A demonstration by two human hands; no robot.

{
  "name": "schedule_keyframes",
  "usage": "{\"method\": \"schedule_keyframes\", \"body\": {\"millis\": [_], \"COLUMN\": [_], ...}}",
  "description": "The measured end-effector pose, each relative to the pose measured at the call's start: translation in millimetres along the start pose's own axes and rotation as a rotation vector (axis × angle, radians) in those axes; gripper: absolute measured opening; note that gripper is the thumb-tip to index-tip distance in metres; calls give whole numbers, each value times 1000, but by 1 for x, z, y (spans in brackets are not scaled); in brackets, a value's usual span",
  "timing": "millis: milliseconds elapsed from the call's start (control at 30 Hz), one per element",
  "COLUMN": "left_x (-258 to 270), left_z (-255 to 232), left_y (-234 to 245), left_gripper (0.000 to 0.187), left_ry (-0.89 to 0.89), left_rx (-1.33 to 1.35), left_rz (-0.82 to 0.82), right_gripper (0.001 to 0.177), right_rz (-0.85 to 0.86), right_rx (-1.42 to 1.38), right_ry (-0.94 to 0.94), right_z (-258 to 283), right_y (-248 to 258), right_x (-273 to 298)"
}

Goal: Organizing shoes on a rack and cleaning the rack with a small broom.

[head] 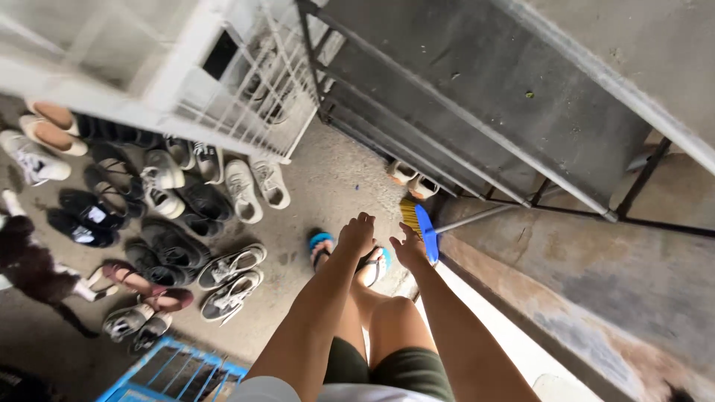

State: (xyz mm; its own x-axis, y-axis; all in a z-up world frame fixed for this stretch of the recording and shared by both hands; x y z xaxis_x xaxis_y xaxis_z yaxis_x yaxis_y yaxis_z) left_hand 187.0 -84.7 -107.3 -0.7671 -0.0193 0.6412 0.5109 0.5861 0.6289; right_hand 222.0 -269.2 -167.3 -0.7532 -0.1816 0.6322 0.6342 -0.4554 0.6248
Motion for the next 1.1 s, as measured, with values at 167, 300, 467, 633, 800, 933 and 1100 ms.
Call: {"method": "schedule_keyframes", "body": {"millis": [167, 300, 467, 633, 800, 933, 1100], "left_x": [-129, -265, -323, -400, -424, -366, -304], "left_z": [-5, 19, 2, 9, 16, 5, 54], "left_y": [-45, -120, -120, -190, -209, -146, -161], "left_gripper": [86, 68, 47, 38, 54, 58, 51], "left_ry": [-109, -204, -264, -283, -444, -559, -499], "left_rx": [-116, -258, -418, -452, -301, -237, -344], "left_rz": [-41, -33, 82, 163, -15, -217, -363], "right_gripper": [81, 92, 99, 87, 30, 19, 13], "right_rz": [-129, -257, -247, -290, -407, -398, -503], "right_rx": [74, 196, 246, 324, 617, 384, 289], "right_ry": [-2, 22, -154, -74, 87, 153, 399], "right_z": [-95, -156, -199, -264, -268, -194, -109], "right_y": [-25, -37, -51, -71, -71, -39, -33], "right_x": [-128, -237, -310, -365, -391, -331, -244]}}
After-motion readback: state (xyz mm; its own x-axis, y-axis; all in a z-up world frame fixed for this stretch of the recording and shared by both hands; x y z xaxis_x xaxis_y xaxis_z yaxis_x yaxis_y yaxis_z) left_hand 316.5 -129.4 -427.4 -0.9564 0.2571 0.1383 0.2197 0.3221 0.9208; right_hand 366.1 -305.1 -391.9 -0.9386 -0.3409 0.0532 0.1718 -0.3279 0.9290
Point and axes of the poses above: each hand's wrist, its own x-axis away from the middle knuckle, its own y-axis out of the back of the hand, z = x × y, the point moved 7 cm from there along -x, towards the middle knuckle, and after that the axes turned 1 degree about -z, right-handed, at the moved point
